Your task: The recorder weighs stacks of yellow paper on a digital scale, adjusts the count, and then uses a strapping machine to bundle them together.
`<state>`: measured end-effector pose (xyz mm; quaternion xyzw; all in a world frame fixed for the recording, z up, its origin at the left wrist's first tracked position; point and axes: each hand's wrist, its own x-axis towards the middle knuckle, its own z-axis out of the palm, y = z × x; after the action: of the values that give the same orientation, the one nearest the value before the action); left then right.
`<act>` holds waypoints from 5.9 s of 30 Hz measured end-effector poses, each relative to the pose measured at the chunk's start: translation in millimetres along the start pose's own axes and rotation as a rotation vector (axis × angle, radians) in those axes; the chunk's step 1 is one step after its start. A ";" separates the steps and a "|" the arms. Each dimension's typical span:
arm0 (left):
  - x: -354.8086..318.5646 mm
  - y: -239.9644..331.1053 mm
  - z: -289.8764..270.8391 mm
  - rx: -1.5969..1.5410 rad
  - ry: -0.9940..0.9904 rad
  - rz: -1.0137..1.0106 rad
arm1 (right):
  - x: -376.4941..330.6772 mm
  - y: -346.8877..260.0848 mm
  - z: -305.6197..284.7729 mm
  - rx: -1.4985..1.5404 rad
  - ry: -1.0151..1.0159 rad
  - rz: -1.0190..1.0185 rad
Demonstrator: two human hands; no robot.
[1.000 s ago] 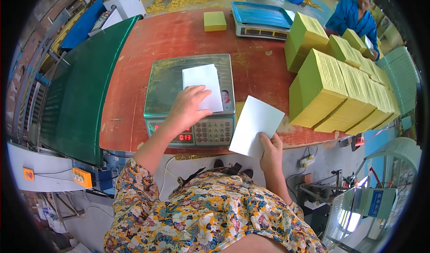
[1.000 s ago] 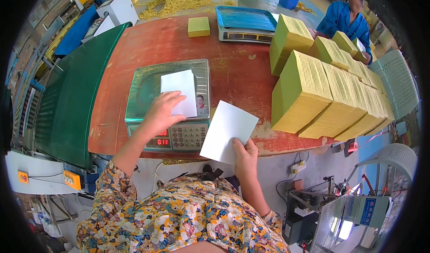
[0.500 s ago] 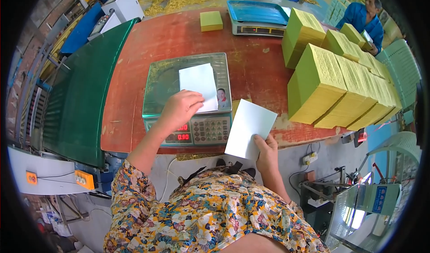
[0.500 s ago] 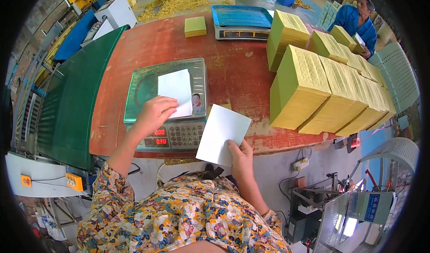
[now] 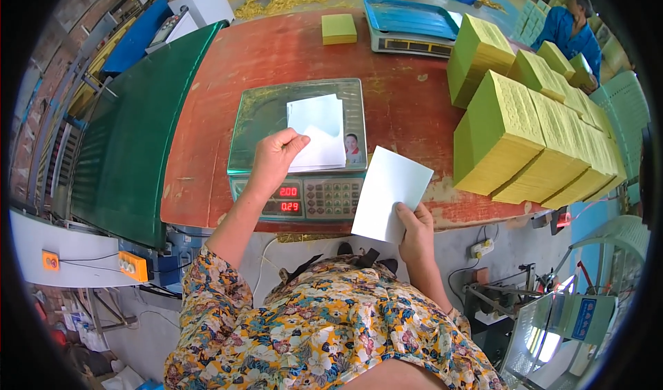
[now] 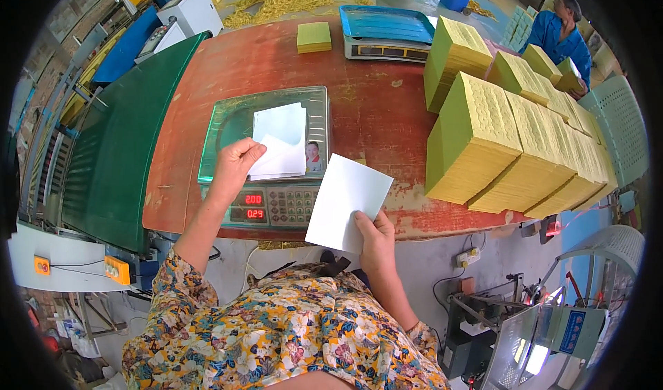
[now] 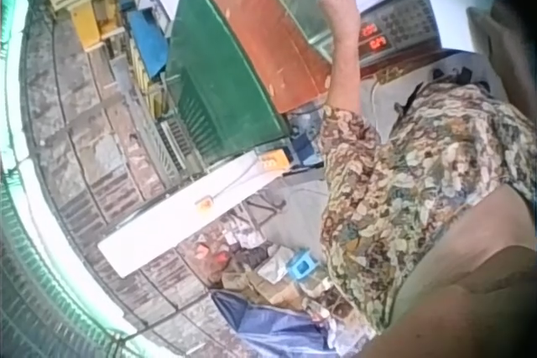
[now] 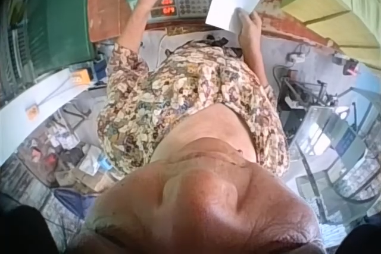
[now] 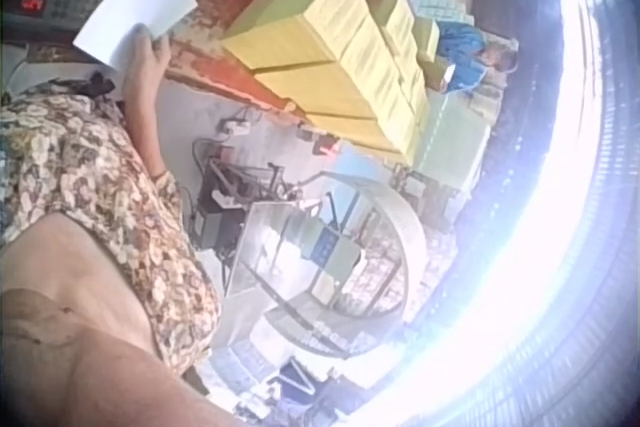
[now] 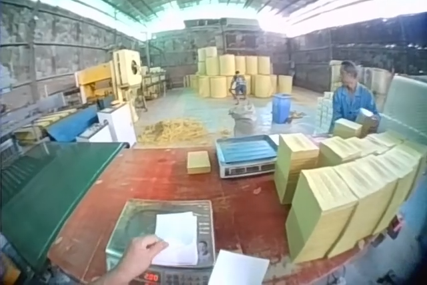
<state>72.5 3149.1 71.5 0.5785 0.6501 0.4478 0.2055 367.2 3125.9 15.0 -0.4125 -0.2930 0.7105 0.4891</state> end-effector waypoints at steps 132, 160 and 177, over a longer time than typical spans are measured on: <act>21.2 227.8 225.7 0.511 -0.542 0.932 | -33.9 11.9 -206.8 0.639 -0.139 0.078; -470.2 371.8 546.6 -1.235 -1.755 -0.465 | -621.0 -17.8 -506.9 0.432 0.825 -0.484; -549.5 386.5 798.9 -0.814 -1.276 0.376 | -658.7 -69.5 -752.8 0.632 0.798 -0.492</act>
<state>1054.7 2882.8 -160.5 0.7036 0.0817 0.2590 0.6566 1175.2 2542.9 -98.2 -0.4020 0.0540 0.4178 0.8129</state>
